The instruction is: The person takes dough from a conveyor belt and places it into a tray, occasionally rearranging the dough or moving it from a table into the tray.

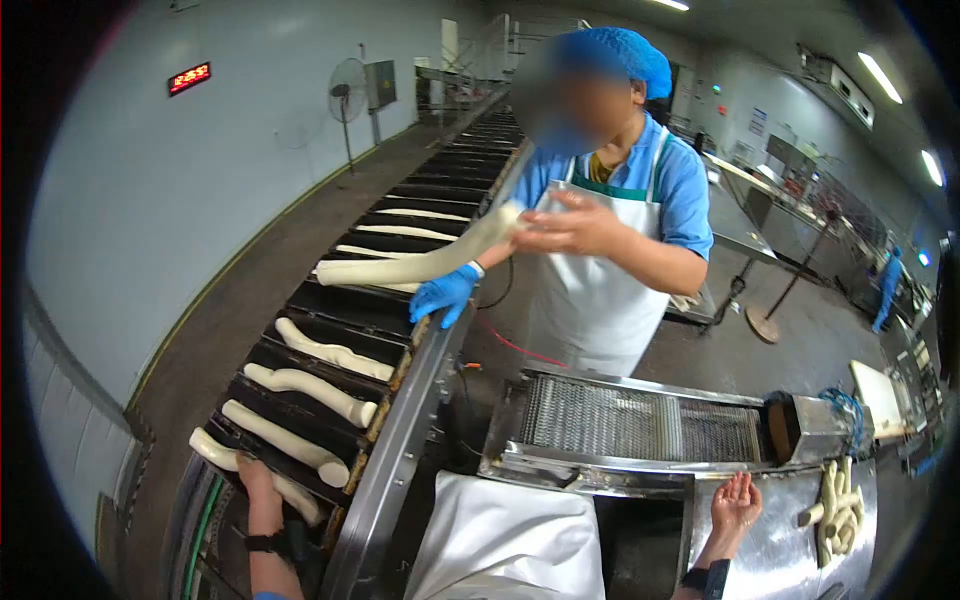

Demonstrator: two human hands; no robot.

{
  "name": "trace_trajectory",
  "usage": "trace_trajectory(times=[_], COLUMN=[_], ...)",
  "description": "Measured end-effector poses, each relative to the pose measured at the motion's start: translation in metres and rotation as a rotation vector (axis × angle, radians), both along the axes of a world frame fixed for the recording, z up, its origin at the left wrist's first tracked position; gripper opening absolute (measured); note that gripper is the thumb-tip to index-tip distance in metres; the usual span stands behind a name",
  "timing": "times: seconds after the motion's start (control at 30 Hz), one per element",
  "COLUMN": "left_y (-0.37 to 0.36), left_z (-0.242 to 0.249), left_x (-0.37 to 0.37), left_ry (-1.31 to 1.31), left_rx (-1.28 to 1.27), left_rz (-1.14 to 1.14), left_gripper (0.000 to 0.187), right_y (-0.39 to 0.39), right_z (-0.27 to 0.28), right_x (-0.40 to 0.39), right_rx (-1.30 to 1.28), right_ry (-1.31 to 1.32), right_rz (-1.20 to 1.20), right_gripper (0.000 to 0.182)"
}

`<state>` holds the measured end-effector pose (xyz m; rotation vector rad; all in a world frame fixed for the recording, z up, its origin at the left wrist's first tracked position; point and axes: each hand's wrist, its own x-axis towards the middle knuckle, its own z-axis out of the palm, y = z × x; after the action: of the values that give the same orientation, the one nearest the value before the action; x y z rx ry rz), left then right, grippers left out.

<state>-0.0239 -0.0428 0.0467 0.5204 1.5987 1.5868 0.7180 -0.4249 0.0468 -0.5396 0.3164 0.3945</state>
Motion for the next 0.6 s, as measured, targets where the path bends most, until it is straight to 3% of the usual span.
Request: trace_trajectory(times=[0.1, 0.17, 0.23, 0.3, 0.37, 0.43, 0.47, 0.57, 0.6], left_y=[-0.024, -0.05, -0.061, -0.07, -0.074, -0.069, -0.075, -0.091, -0.087], left_z=[0.005, 0.029, 0.023, 0.025, 0.024, 0.008, 0.009, 0.037, 0.017], left_x=[0.026, 0.069, 0.09, 0.119, 0.117, 0.102, 0.099, 0.095, 0.079], left_ry=[0.664, 0.932, 0.952, 1.099, 1.051, 0.359, 0.211, 0.068, 0.099], left_rx=[-0.014, 0.162, 0.158, -0.117, -0.188, -0.007, 0.047, 0.093, 0.256], left_rz=[-0.054, -0.257, -0.355, -0.313, -0.293, -0.239, -0.153, -0.083, -0.078], left_gripper=[0.074, 0.074, 0.073, 0.074, 0.076, 0.077, 0.077, 0.077, 0.077], right_y=[0.003, 0.008, 0.013, 0.016, 0.015, 0.013, 0.012, 0.025, 0.033], right_z=[-0.007, -0.008, -0.023, -0.036, -0.044, -0.053, -0.06, -0.071, -0.066], right_x=[-0.003, -0.007, -0.002, 0.0, -0.001, -0.003, -0.004, -0.005, -0.008], right_rx=[-0.028, -0.058, -0.065, -0.027, -0.031, -0.041, -0.039, -0.056, -0.057], right_ry=[0.007, 0.044, 0.087, 0.054, 0.038, 0.024, 0.054, 0.12, 0.141], right_rz=[0.041, 0.022, 0.05, 0.095, 0.138, 0.161, 0.155, 0.142, 0.159], right_gripper=[0.05, 0.046, 0.035, 0.032, 0.031, 0.031, 0.031, 0.03, 0.029])
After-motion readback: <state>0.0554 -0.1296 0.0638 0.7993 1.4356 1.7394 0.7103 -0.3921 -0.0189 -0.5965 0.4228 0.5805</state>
